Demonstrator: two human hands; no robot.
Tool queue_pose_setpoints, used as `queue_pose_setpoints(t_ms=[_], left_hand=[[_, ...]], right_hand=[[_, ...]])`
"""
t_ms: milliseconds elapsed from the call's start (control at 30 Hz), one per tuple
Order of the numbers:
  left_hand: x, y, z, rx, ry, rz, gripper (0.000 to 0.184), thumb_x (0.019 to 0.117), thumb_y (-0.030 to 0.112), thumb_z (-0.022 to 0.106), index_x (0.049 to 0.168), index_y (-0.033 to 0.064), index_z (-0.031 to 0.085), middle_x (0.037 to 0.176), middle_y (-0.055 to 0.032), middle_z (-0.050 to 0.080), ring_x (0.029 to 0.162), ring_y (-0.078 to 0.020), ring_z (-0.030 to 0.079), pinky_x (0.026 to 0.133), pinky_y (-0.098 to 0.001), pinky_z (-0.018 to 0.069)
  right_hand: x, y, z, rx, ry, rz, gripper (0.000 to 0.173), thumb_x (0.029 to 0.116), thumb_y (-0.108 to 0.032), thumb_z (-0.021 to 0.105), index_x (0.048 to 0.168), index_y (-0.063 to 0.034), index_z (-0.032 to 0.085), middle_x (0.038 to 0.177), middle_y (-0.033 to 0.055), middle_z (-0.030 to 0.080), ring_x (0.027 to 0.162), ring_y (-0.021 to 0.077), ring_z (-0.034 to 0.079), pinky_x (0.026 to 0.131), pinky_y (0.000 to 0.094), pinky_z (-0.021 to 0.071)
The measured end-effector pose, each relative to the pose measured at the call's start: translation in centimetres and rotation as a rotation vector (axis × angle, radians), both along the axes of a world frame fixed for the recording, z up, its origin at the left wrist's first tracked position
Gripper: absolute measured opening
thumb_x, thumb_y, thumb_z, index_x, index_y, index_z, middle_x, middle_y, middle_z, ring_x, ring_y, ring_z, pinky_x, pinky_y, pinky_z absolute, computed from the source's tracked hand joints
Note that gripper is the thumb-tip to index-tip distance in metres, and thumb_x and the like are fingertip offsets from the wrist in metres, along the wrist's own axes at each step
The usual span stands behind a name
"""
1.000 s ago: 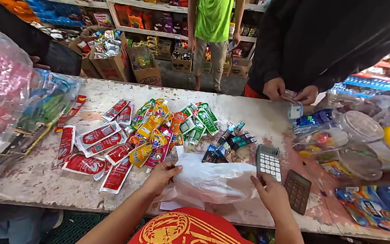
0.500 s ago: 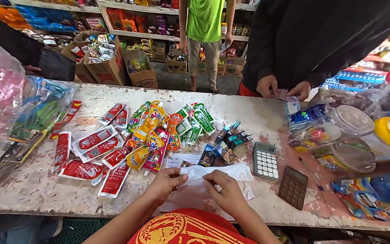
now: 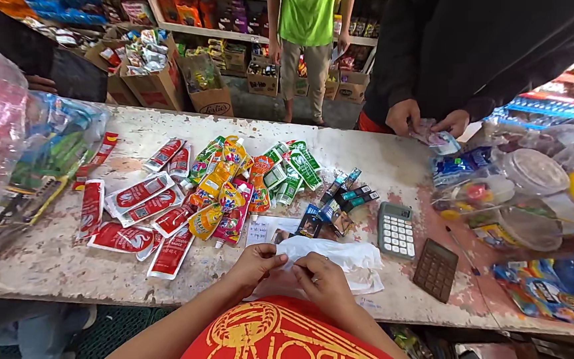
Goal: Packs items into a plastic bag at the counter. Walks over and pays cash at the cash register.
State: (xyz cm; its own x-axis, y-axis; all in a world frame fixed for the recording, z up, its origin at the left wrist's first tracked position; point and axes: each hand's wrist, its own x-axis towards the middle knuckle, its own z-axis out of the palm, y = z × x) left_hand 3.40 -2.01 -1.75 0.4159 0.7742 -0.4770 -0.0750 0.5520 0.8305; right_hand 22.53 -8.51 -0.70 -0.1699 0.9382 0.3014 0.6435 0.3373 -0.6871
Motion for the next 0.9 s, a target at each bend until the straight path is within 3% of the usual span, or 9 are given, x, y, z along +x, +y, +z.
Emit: queue_pose_setpoints(t_ms=[300,400,467,567,633,700,767,833,900], left_hand=[[0.9,-0.6,0.6,0.012,-0.105,-0.040,0.013,0.0919,-0.004,0.069,0.088,0.0069,0.064,0.075,0.0035,0.070,0.068,-0.0045,0.067,0.068,-0.0222,0.0577],[1.1,-0.7,0.9,-0.054,-0.165,-0.059,0.011,0.0980,0.002,0.062,0.089,0.0090,0.061,0.073,0.0041,0.068,0.064,-0.0039,0.065,0.065,-0.0217,0.0570],[1.0,-0.9,1.5,-0.122,-0.221,-0.062,0.016,0.1054,0.013,0.051,0.092,0.0096,0.059,0.072,0.0018,0.069,0.065,-0.0068,0.069,0.065,-0.0251,0.0595],[0.3,-1.0,2.4,-0.134,-0.271,-0.098,0.030,0.1104,0.022,0.038,0.095,0.0098,0.061,0.077,-0.0002,0.073,0.071,-0.0087,0.072,0.070,-0.0270,0.0617],[-0.4,-0.9,2.4,-0.021,-0.254,-0.151,0.028,0.1071,0.016,0.045,0.085,0.0152,0.062,0.072,0.0063,0.070,0.066,-0.0017,0.068,0.066,-0.0205,0.0580],[-1.0,-1.1,2.1,0.102,-0.256,-0.187,0.032,0.0984,0.011,0.058,0.069,0.0224,0.058,0.062,0.0130,0.062,0.056,0.0048,0.056,0.057,-0.0145,0.0489],[-1.6,-1.3,1.6,0.178,-0.279,-0.199,0.033,0.0939,0.010,0.064,0.064,0.0245,0.058,0.060,0.0141,0.060,0.054,0.0059,0.054,0.054,-0.0134,0.0461],[-2.1,-1.6,1.4,0.228,-0.252,-0.184,0.029,0.0928,0.012,0.065,0.066,0.0235,0.060,0.061,0.0138,0.061,0.054,0.0051,0.054,0.053,-0.0139,0.0454],[-2.6,-1.8,1.2,0.273,-0.191,-0.223,0.014,0.0970,0.017,0.064,0.083,0.0196,0.063,0.070,0.0139,0.063,0.060,0.0043,0.056,0.058,-0.0142,0.0473]], right_hand=[[-0.9,0.3,0.9,-0.262,0.041,0.030,0.049,0.0998,-0.048,0.061,0.097,0.0008,0.067,0.079,0.0113,0.065,0.072,0.0229,0.065,0.068,0.0439,0.0540],[-1.3,0.6,0.6,-0.251,0.214,0.104,0.037,0.1011,-0.035,0.063,0.095,0.0013,0.065,0.074,0.0061,0.063,0.067,0.0102,0.060,0.064,0.0286,0.0515],[-1.6,0.8,0.5,-0.251,0.386,0.177,0.028,0.1023,-0.024,0.062,0.089,0.0007,0.061,0.070,0.0004,0.057,0.063,0.0003,0.053,0.061,0.0175,0.0458],[-1.8,0.6,0.6,-0.262,0.565,0.233,0.024,0.1041,-0.016,0.057,0.083,-0.0040,0.056,0.070,-0.0050,0.054,0.063,-0.0033,0.053,0.061,0.0150,0.0463],[-1.8,0.5,0.6,-0.268,0.633,0.226,0.023,0.1035,-0.013,0.055,0.082,-0.0060,0.057,0.072,-0.0072,0.056,0.066,-0.0036,0.055,0.064,0.0156,0.0486],[-1.8,0.3,0.4,-0.263,0.666,0.229,0.023,0.1028,-0.012,0.054,0.082,-0.0063,0.059,0.074,-0.0085,0.056,0.068,-0.0044,0.055,0.064,0.0151,0.0485],[-1.9,0.1,0.4,-0.268,0.650,0.262,0.025,0.1034,-0.013,0.053,0.080,-0.0065,0.058,0.072,-0.0085,0.054,0.067,-0.0046,0.053,0.064,0.0152,0.0457],[-1.9,-0.2,0.4,-0.287,0.592,0.304,0.026,0.1045,-0.014,0.051,0.081,-0.0053,0.058,0.072,-0.0068,0.054,0.068,-0.0040,0.053,0.065,0.0156,0.0454],[-2.0,-0.6,0.6,-0.308,0.484,0.316,0.029,0.1072,-0.018,0.047,0.085,-0.0035,0.058,0.072,-0.0041,0.054,0.068,-0.0022,0.053,0.065,0.0169,0.0457]])
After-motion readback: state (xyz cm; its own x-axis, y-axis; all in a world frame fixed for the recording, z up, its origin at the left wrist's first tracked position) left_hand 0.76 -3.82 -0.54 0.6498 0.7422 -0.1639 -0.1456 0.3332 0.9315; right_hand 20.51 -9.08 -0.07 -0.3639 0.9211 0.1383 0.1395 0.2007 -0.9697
